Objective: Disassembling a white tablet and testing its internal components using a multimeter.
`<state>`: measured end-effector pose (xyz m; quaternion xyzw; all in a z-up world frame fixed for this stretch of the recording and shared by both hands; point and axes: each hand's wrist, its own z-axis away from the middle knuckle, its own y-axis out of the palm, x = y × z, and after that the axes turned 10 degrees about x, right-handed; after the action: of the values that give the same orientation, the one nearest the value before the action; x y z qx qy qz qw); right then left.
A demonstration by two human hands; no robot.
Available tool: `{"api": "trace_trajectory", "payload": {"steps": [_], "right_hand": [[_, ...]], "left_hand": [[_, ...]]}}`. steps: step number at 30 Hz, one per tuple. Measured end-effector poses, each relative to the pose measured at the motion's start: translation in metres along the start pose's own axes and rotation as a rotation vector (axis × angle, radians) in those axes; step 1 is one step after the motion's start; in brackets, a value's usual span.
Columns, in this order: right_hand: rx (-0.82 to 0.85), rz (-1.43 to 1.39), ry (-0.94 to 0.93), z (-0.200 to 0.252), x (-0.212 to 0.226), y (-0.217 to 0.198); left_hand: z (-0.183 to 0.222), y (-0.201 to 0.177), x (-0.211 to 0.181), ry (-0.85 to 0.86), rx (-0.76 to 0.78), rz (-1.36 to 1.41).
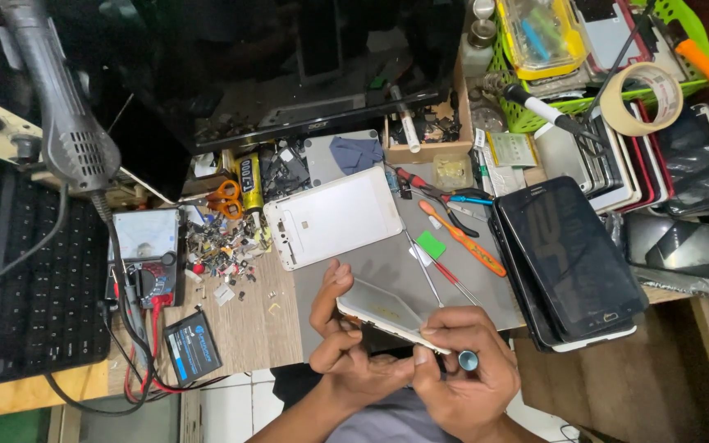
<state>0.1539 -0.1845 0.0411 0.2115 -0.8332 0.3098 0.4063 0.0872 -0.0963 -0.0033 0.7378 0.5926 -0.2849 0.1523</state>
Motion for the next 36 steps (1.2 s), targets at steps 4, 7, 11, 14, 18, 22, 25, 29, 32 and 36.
{"api": "trace_trajectory", "payload": {"steps": [4, 7, 11, 14, 18, 22, 25, 29, 32, 36], "right_hand": [[0.008, -0.007, -0.004, 0.0000, -0.0012, -0.0004], [0.013, -0.014, -0.006, -0.0006, -0.0012, -0.0006], [0.008, -0.017, -0.012, -0.0018, -0.0017, -0.0005], [0.005, -0.009, -0.014, -0.0024, -0.0012, 0.0000], [0.008, 0.002, -0.002, -0.0011, -0.0023, -0.0008], [0.006, -0.003, 0.005, 0.0000, -0.0034, 0.0000], [-0.004, -0.015, 0.004, -0.0010, -0.0029, 0.0009], [0.015, -0.043, -0.007, -0.0013, -0.0031, 0.0006], [0.016, -0.051, -0.009, -0.0006, -0.0040, 0.0010], [-0.002, -0.035, 0.011, 0.0017, -0.0049, 0.0012]], "left_hand": [[-0.0005, 0.0004, -0.0007, -0.005, -0.008, 0.007], [-0.0007, 0.0001, -0.0007, -0.006, 0.001, 0.004], [-0.0020, 0.0006, -0.0010, -0.010, -0.003, 0.000], [-0.0017, -0.0001, -0.0005, -0.011, 0.004, 0.003], [-0.0011, 0.0007, -0.0001, -0.010, -0.003, 0.000], [-0.0009, 0.0009, -0.0002, -0.015, -0.003, -0.002], [-0.0009, 0.0005, 0.0006, -0.003, 0.001, -0.013], [0.0001, 0.0018, 0.0011, 0.000, -0.012, 0.006], [-0.0012, 0.0023, -0.0005, -0.003, -0.014, 0.001], [-0.0027, 0.0018, -0.0015, 0.004, -0.006, 0.005]]}}
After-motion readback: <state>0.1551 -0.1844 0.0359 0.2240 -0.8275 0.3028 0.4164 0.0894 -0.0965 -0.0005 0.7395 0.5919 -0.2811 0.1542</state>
